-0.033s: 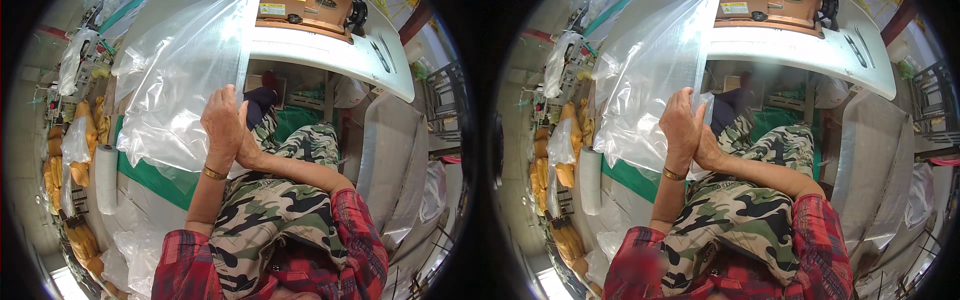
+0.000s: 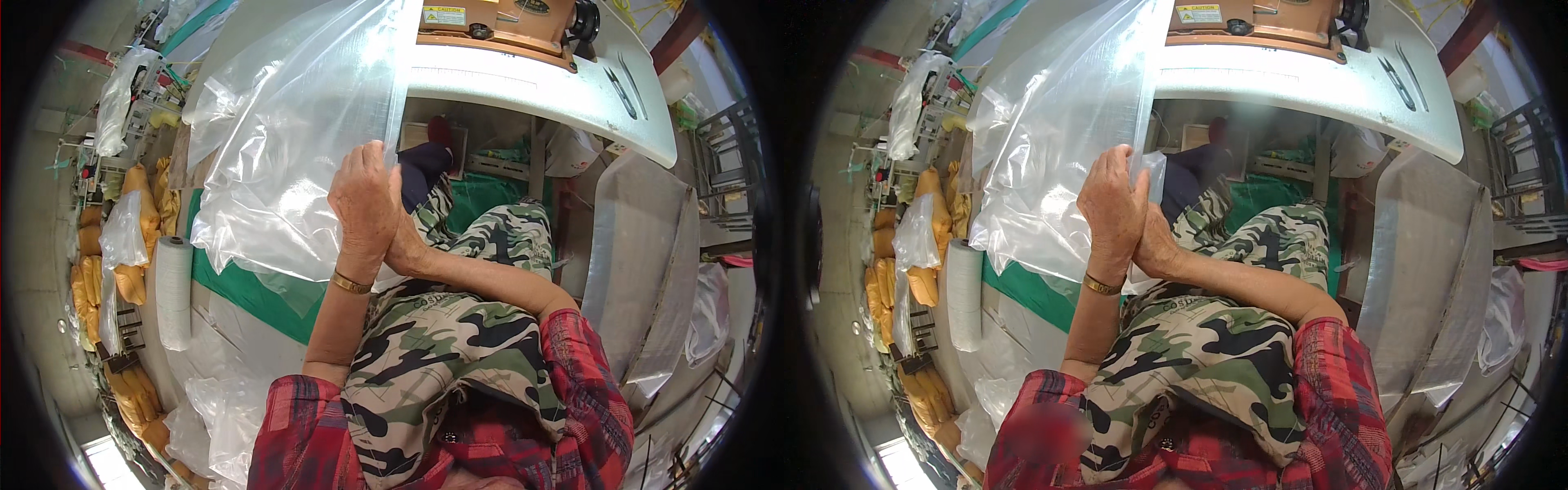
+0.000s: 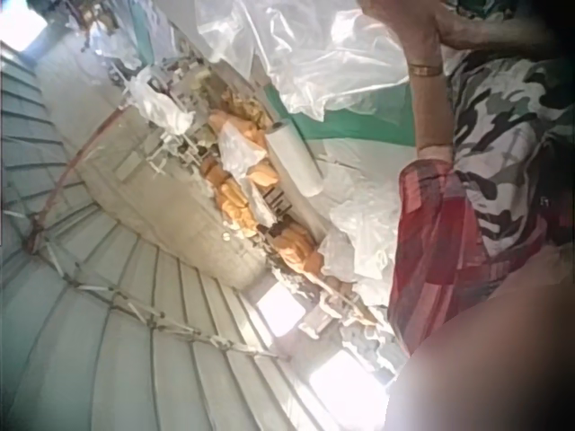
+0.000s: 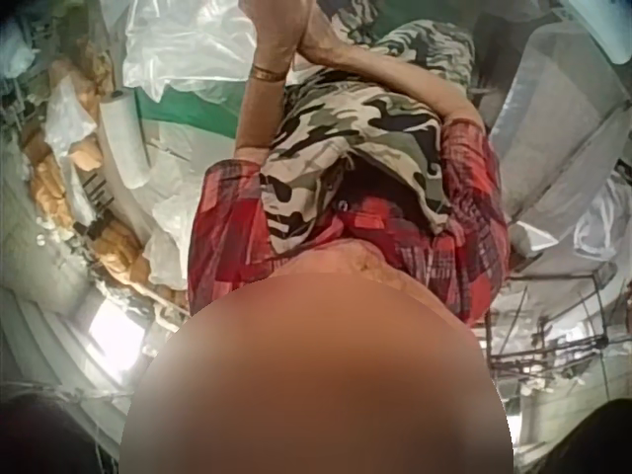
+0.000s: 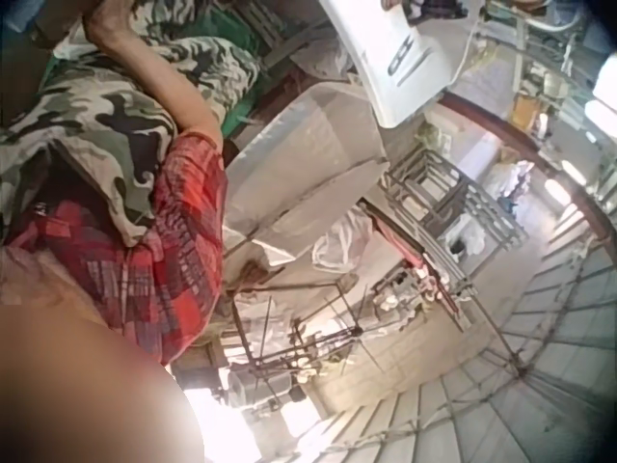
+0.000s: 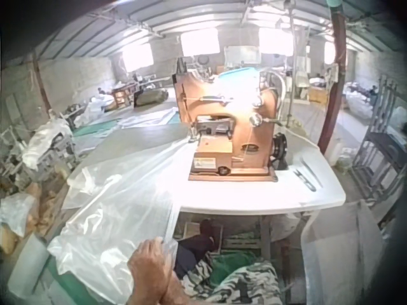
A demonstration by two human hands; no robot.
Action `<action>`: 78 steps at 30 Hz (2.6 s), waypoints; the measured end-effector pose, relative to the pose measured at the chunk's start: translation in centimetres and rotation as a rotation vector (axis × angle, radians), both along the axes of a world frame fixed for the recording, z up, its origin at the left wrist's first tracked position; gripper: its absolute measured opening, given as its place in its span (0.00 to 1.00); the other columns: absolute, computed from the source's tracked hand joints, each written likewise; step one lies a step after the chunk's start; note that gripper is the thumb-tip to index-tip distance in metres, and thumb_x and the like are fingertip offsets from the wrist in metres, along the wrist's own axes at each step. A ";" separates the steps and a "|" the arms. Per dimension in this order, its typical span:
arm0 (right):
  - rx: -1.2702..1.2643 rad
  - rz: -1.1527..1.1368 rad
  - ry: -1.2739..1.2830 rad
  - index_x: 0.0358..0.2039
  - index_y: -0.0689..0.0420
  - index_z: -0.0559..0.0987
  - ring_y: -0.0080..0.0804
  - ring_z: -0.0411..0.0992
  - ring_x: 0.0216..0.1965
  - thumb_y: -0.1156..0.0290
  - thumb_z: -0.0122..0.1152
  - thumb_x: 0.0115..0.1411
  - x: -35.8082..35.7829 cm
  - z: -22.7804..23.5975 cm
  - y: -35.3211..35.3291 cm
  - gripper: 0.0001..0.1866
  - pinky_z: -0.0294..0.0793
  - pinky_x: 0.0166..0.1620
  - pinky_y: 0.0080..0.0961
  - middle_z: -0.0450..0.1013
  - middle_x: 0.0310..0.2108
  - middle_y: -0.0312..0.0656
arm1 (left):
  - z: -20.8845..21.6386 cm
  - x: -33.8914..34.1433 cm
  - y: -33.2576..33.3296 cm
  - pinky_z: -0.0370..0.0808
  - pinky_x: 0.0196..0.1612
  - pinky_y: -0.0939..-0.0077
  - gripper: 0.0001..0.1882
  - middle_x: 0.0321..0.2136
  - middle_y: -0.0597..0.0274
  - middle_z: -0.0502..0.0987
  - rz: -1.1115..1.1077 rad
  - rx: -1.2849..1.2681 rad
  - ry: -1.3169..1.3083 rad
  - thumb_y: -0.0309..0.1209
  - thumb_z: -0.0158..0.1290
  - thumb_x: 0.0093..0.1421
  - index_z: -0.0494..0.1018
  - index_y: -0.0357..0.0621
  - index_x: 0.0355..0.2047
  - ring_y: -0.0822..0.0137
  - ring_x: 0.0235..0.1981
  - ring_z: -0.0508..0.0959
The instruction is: The person sews the edges of large transparent plastic bags using an industrial sewing machine.
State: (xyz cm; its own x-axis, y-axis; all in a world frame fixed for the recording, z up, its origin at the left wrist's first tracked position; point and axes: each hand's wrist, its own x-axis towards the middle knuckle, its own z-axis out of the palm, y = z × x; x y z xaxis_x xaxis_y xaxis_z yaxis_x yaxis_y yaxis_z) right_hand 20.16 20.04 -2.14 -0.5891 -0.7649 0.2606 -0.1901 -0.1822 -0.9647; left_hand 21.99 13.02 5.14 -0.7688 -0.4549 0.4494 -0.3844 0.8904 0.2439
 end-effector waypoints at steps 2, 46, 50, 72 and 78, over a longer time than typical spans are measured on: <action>0.015 0.035 0.099 0.37 0.66 0.74 0.50 0.75 0.40 0.68 0.60 0.56 -1.0 0.0 0.4 0.14 0.72 0.39 0.40 0.75 0.34 0.58 | -0.4 0.0 -0.3 0.74 0.38 0.64 0.20 0.35 0.55 0.74 0.010 -0.050 0.014 0.28 0.59 0.51 0.69 0.42 0.45 0.55 0.41 0.75; -0.241 -0.261 -0.441 0.23 0.63 0.73 0.25 0.68 0.19 0.50 0.48 0.67 -21.7 7.1 -8.8 0.27 0.69 0.21 0.27 0.68 0.19 0.37 | 2.7 1.1 -1.2 0.72 0.32 0.64 0.19 0.29 0.56 0.68 -0.298 -0.177 0.065 0.17 0.55 0.48 0.74 0.36 0.44 0.55 0.32 0.74; -0.137 -0.371 -0.156 0.18 0.62 0.70 0.24 0.65 0.19 0.52 0.48 0.66 -22.0 7.4 -8.2 0.27 0.67 0.23 0.28 0.64 0.16 0.34 | 2.8 0.8 -1.3 0.72 0.31 0.65 0.18 0.28 0.57 0.68 -0.343 -0.228 0.065 0.18 0.56 0.48 0.76 0.36 0.42 0.57 0.31 0.74; -0.255 -0.328 -0.011 0.21 0.63 0.65 0.20 0.58 0.27 0.57 0.47 0.66 -25.4 4.7 -8.8 0.23 0.62 0.32 0.27 0.62 0.20 0.31 | -2.0 -3.6 -0.7 0.71 0.26 0.63 0.02 0.24 0.56 0.68 -0.480 -0.230 0.045 0.21 0.52 0.55 0.71 0.38 0.29 0.56 0.27 0.74; -0.253 -0.351 0.022 0.20 0.62 0.64 0.19 0.57 0.25 0.56 0.48 0.66 -26.0 4.6 -9.1 0.24 0.61 0.29 0.27 0.60 0.19 0.31 | -2.4 -4.7 -1.2 0.71 0.27 0.62 0.04 0.25 0.55 0.68 -0.481 -0.203 0.019 0.20 0.52 0.52 0.71 0.39 0.29 0.55 0.27 0.74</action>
